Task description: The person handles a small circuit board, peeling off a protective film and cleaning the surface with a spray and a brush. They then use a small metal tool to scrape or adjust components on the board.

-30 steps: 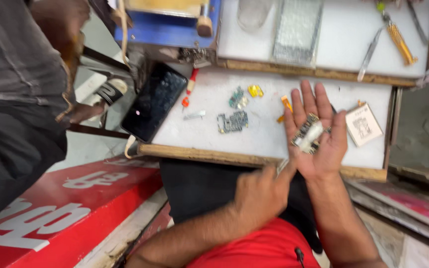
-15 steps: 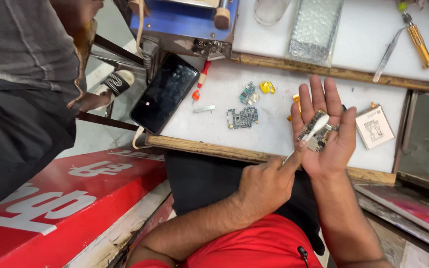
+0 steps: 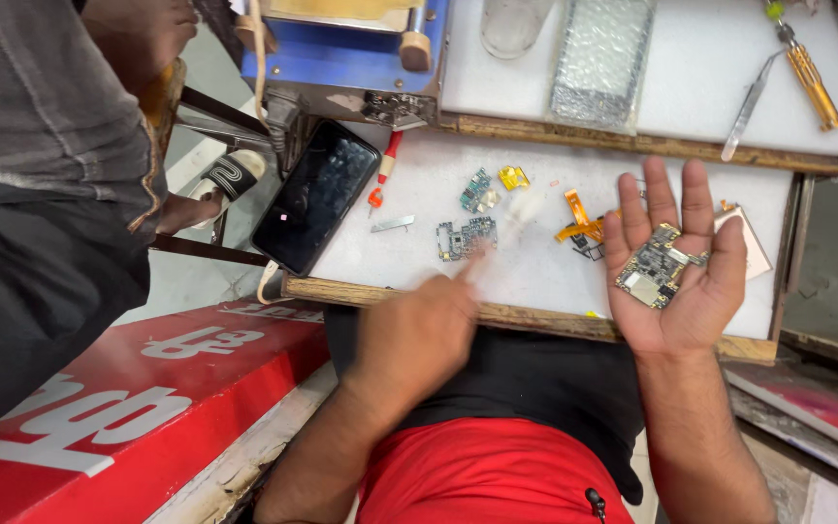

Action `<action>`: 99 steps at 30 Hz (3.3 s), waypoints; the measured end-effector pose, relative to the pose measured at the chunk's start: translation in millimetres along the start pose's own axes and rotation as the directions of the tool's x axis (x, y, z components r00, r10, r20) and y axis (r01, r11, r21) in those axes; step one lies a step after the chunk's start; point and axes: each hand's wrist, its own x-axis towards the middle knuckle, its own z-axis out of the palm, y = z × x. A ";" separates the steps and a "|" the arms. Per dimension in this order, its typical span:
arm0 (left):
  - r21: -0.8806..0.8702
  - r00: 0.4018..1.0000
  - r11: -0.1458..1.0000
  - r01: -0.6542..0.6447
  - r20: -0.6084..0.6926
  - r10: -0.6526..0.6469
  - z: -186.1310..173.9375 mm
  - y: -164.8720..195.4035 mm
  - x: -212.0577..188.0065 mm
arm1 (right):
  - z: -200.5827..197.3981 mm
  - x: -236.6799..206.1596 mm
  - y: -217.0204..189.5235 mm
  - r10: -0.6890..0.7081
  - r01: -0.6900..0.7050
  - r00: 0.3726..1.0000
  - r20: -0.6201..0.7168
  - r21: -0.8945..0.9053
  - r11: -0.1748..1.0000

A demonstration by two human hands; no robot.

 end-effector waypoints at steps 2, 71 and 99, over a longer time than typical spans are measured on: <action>0.095 0.992 0.989 0.116 -0.052 -0.111 -2.2 -31.0 12.2 | -5.8 -7.5 -0.4 0.082 -0.082 0.997 -0.008 0.026 0.996; -0.818 0.992 0.570 -0.082 -0.012 0.126 49.1 -2.0 8.2 | -35.1 -55.1 -3.0 0.344 -0.241 0.938 0.043 -0.633 0.736; -0.837 0.978 0.510 -0.197 -0.130 0.165 62.6 -6.3 2.4 | -34.1 -53.8 2.4 0.337 -0.209 0.938 0.078 -0.649 0.732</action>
